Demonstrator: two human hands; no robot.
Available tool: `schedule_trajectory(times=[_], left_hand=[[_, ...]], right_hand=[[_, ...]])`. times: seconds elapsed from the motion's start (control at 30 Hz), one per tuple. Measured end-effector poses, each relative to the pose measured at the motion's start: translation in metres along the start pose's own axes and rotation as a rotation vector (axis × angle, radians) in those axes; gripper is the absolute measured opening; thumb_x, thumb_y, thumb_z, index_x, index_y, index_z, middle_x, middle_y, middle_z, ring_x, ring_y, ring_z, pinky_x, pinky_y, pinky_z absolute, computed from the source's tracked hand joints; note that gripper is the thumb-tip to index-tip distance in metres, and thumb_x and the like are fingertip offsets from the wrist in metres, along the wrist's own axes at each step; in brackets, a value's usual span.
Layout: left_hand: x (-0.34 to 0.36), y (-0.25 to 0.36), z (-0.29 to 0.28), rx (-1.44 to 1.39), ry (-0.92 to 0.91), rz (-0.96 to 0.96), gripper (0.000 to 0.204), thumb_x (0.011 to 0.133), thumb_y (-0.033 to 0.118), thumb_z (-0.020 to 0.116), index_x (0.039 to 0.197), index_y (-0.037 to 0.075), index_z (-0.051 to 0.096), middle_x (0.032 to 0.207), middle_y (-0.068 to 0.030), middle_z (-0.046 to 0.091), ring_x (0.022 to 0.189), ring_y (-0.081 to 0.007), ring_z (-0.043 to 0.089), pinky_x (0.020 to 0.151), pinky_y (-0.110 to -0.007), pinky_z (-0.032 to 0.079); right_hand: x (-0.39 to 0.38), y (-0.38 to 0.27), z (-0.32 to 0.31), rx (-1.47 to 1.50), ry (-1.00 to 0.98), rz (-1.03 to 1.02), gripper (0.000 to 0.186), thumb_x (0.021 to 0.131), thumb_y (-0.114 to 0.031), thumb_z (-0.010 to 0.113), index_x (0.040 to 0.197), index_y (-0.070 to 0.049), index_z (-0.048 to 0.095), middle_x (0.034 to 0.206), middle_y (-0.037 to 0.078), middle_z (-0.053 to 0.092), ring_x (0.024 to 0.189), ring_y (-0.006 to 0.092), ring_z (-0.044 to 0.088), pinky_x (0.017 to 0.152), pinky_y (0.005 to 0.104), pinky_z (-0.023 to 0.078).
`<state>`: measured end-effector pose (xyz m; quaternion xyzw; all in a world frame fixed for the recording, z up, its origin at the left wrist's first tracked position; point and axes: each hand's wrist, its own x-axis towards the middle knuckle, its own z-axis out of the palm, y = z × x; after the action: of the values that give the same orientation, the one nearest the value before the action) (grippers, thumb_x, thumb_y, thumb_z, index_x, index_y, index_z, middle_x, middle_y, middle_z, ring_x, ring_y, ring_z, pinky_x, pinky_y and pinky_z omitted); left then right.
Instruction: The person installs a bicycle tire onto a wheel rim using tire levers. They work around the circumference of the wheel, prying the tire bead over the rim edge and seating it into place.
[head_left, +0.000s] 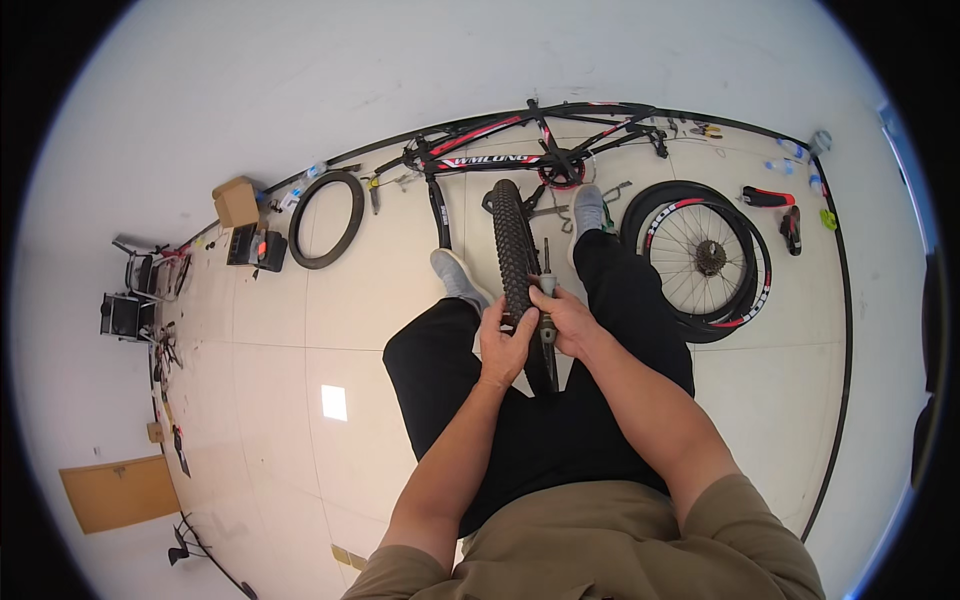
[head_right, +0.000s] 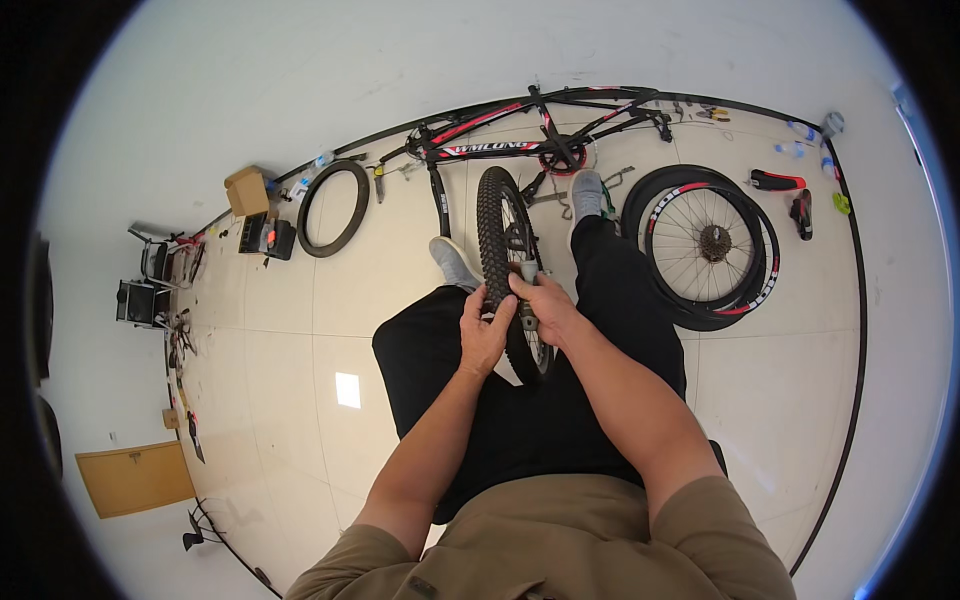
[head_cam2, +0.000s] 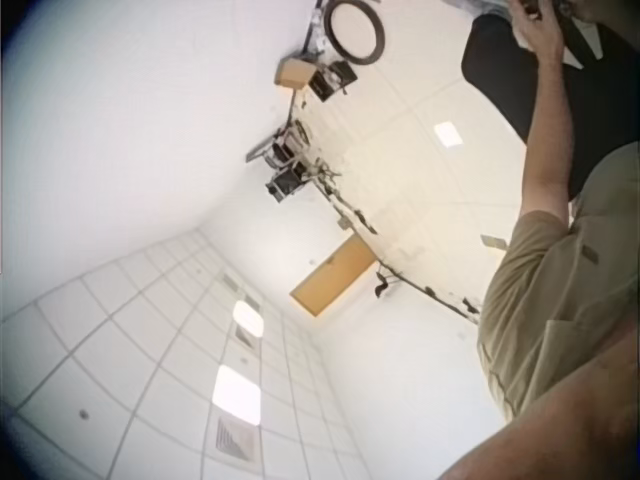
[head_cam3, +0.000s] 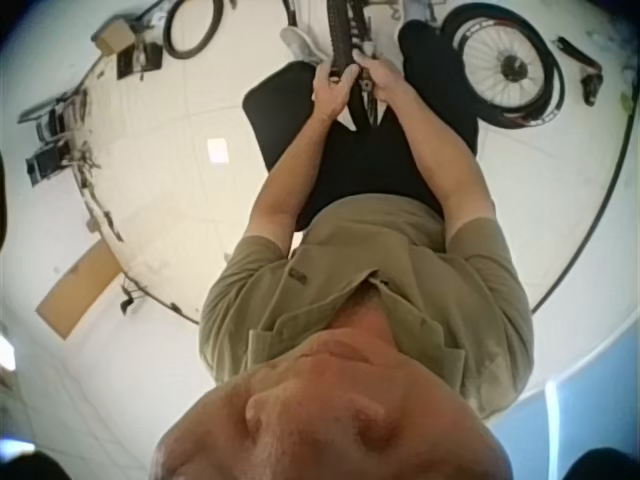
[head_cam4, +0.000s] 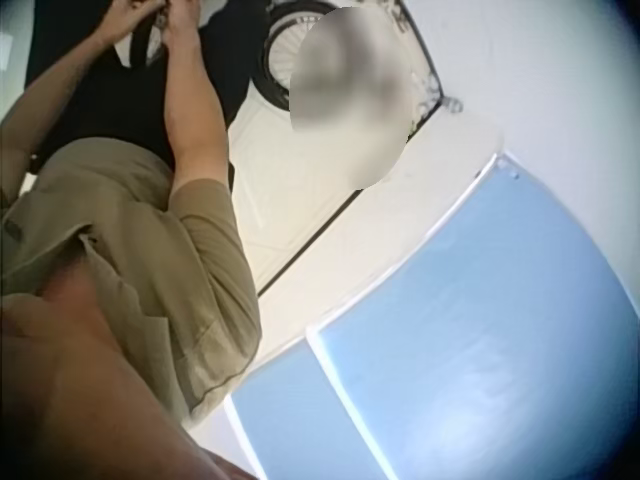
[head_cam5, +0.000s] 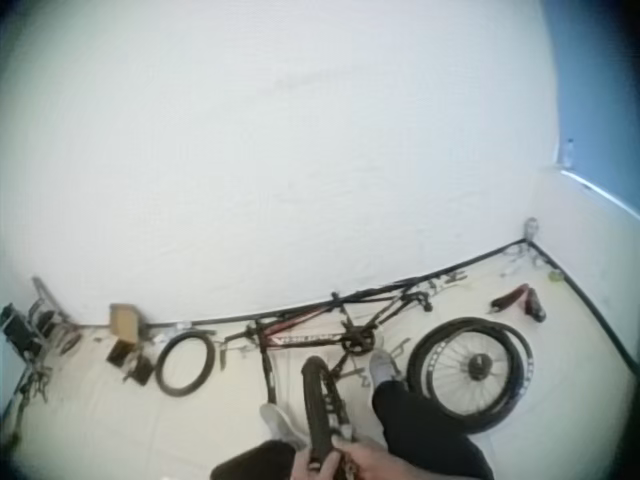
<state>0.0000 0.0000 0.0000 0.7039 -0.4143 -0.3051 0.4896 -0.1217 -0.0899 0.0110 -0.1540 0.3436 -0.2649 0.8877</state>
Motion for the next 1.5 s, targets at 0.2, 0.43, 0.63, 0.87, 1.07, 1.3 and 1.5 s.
schedule_trajectory(times=[0.2,0.43,0.63,0.87,1.07,1.3,1.5], left_hand=[[0.037,0.037,0.001,-0.142,0.094,-0.258,0.082,0.084,0.045,0.078,0.139,-0.009,0.051,0.104,-0.0169,0.068,0.092,-0.0215,0.066,0.082,-0.032,0.053],[0.067,0.076,-0.003,0.285,-0.047,-0.340,0.071,0.074,0.048,0.078,0.120,-0.004,0.062,0.102,-0.0238,0.071,0.098,-0.0392,0.070,0.089,-0.043,0.053],[0.067,0.079,0.001,0.477,-0.003,-0.281,0.065,0.074,0.045,0.076,0.116,-0.001,0.061,0.104,-0.0240,0.071,0.098,-0.0416,0.069,0.088,-0.048,0.053],[0.070,0.058,-0.008,0.578,0.007,-0.208,0.058,0.079,0.044,0.074,0.114,-0.001,0.062,0.103,-0.0248,0.071,0.100,-0.0441,0.068,0.090,-0.050,0.052],[0.075,0.061,-0.010,0.597,0.002,-0.132,0.044,0.079,0.033,0.073,0.100,-0.005,0.063,0.093,-0.0278,0.070,0.090,-0.0443,0.069,0.083,-0.049,0.053],[0.081,0.046,-0.023,0.423,-0.038,-0.175,0.037,0.082,0.023,0.072,0.104,-0.006,0.066,0.095,-0.0261,0.072,0.094,-0.0405,0.071,0.085,-0.047,0.053],[0.080,0.037,-0.032,0.347,-0.042,-0.177,0.027,0.085,0.012,0.070,0.103,-0.008,0.065,0.086,-0.0131,0.071,0.075,-0.0199,0.067,0.068,-0.035,0.053]], right_hand=[[0.004,0.000,0.001,0.022,0.008,0.005,0.037,0.098,-0.019,0.067,0.130,-0.003,0.057,0.114,0.010,0.067,0.096,0.0220,0.069,0.081,0.0391,0.058],[0.004,-0.003,0.004,-0.011,0.043,0.037,0.036,0.098,-0.015,0.066,0.129,0.000,0.055,0.112,0.012,0.067,0.096,0.0236,0.069,0.081,0.0402,0.058],[0.001,-0.002,0.004,-0.013,0.075,0.074,0.035,0.097,-0.011,0.065,0.128,0.000,0.055,0.113,0.013,0.067,0.096,0.0244,0.068,0.082,0.0398,0.057],[0.009,0.011,0.009,-0.118,0.087,0.028,0.037,0.093,-0.015,0.070,0.126,-0.003,0.059,0.112,0.010,0.067,0.099,0.0212,0.066,0.085,0.0368,0.054],[0.012,0.011,0.004,-0.089,0.017,0.036,0.038,0.095,-0.011,0.063,0.133,-0.008,0.060,0.114,0.006,0.067,0.104,0.0175,0.063,0.089,0.0339,0.051],[0.021,0.019,0.007,-0.361,0.101,-0.028,0.047,0.084,-0.013,0.070,0.129,-0.003,0.063,0.121,0.012,0.068,0.111,0.0246,0.063,0.094,0.0402,0.050],[0.005,0.010,0.022,-0.311,0.171,0.018,0.037,0.090,-0.010,0.070,0.126,-0.005,0.063,0.112,0.008,0.067,0.105,0.0179,0.061,0.089,0.0315,0.048]])
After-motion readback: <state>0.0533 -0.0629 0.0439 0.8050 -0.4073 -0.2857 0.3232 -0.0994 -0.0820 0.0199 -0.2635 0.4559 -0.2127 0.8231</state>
